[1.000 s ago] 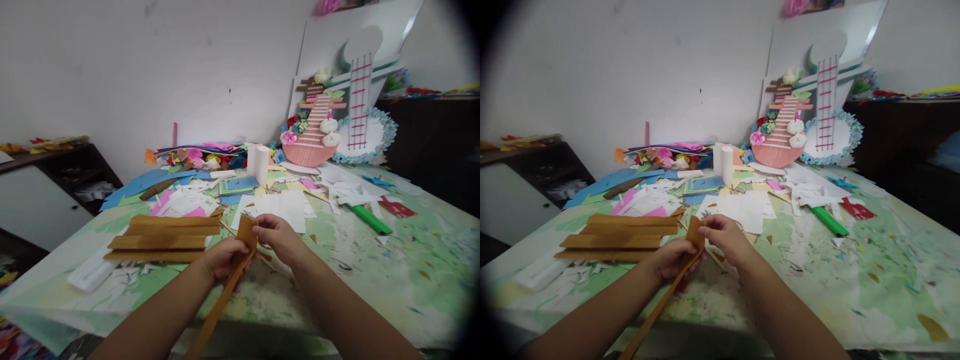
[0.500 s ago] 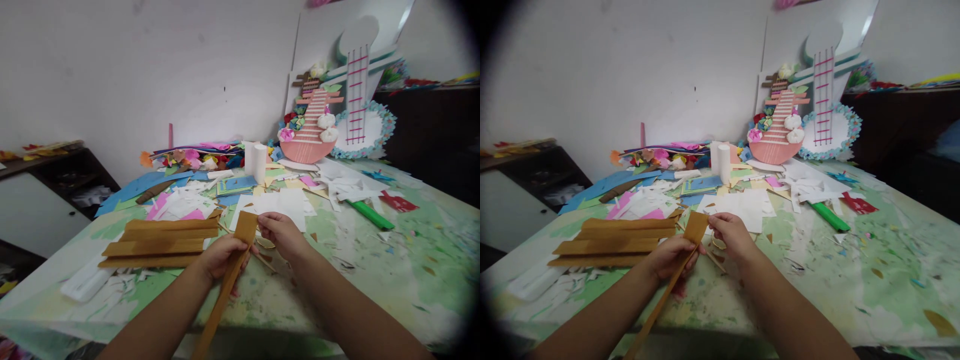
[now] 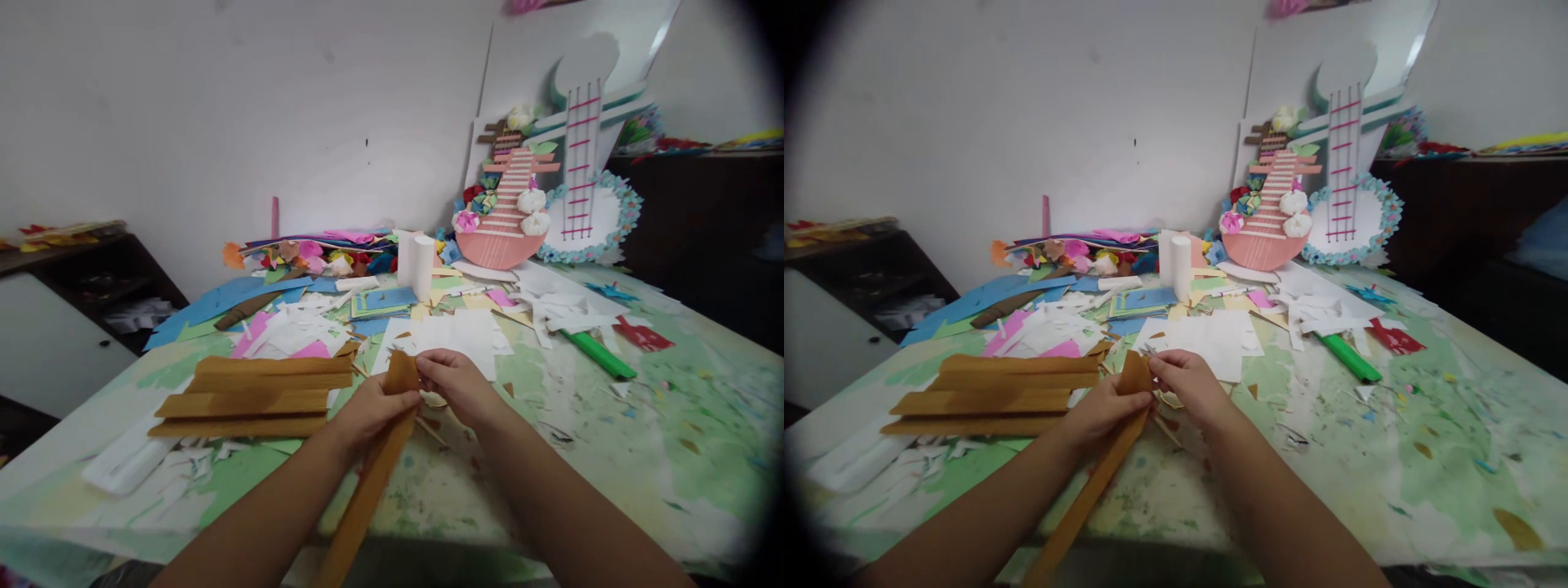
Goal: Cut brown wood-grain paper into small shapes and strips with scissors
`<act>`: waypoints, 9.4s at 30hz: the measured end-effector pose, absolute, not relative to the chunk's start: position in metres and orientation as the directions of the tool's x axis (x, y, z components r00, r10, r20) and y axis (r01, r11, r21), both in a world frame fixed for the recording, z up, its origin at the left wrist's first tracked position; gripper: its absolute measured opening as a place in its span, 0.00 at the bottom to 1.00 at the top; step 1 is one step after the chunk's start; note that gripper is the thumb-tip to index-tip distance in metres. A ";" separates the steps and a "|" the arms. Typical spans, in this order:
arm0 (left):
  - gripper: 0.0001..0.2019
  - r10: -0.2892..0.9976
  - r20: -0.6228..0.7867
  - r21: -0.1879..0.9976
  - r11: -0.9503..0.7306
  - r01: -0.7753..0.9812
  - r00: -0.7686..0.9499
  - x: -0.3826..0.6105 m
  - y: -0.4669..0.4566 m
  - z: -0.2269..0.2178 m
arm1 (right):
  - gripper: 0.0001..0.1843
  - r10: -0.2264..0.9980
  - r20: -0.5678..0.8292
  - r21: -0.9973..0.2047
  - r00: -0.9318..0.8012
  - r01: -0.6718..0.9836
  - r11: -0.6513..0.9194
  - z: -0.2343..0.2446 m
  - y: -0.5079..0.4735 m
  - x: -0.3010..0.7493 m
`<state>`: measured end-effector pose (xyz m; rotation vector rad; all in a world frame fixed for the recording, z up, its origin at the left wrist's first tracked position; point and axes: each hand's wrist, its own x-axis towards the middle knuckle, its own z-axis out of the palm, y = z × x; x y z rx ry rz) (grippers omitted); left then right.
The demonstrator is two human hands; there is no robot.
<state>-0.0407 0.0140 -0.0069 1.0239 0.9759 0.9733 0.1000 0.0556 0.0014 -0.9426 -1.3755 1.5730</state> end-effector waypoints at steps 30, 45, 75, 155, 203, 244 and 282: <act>0.13 0.955 0.121 0.901 -0.221 -0.374 -0.272 -0.073 0.026 0.078 | 0.14 0.951 0.060 -0.208 -0.302 0.928 0.308 -0.007 0.054 0.096; 0.10 0.956 0.117 0.923 -0.204 -0.325 -0.269 -0.062 0.034 0.048 | 0.18 0.945 0.169 -0.923 -0.282 0.290 0.251 0.006 0.053 0.099; 0.09 0.960 0.089 0.926 -0.177 -0.333 -0.265 -0.042 0.022 0.026 | 0.13 0.895 0.312 -0.762 -0.318 0.479 0.435 0.003 0.031 0.086; 0.09 0.992 0.062 0.995 -0.053 0.082 -0.112 -0.066 0.011 0.020 | 0.17 0.903 0.241 -0.725 -0.356 0.553 0.411 -0.010 0.054 0.089; 0.13 0.930 0.137 0.895 -0.263 -0.360 -0.340 -0.073 0.051 0.025 | 0.10 0.960 0.038 -0.286 -0.276 0.918 0.275 -0.006 0.059 0.107; 0.13 0.962 0.048 0.801 -0.197 -0.565 -0.268 -0.043 0.037 0.006 | 0.18 0.902 0.334 -0.488 -0.274 0.769 0.414 0.000 0.039 0.092; 0.12 0.954 0.022 0.802 -0.196 -0.564 -0.300 -0.041 0.037 0.004 | 0.15 0.914 0.317 -0.393 -0.253 0.842 0.369 -0.010 0.045 0.092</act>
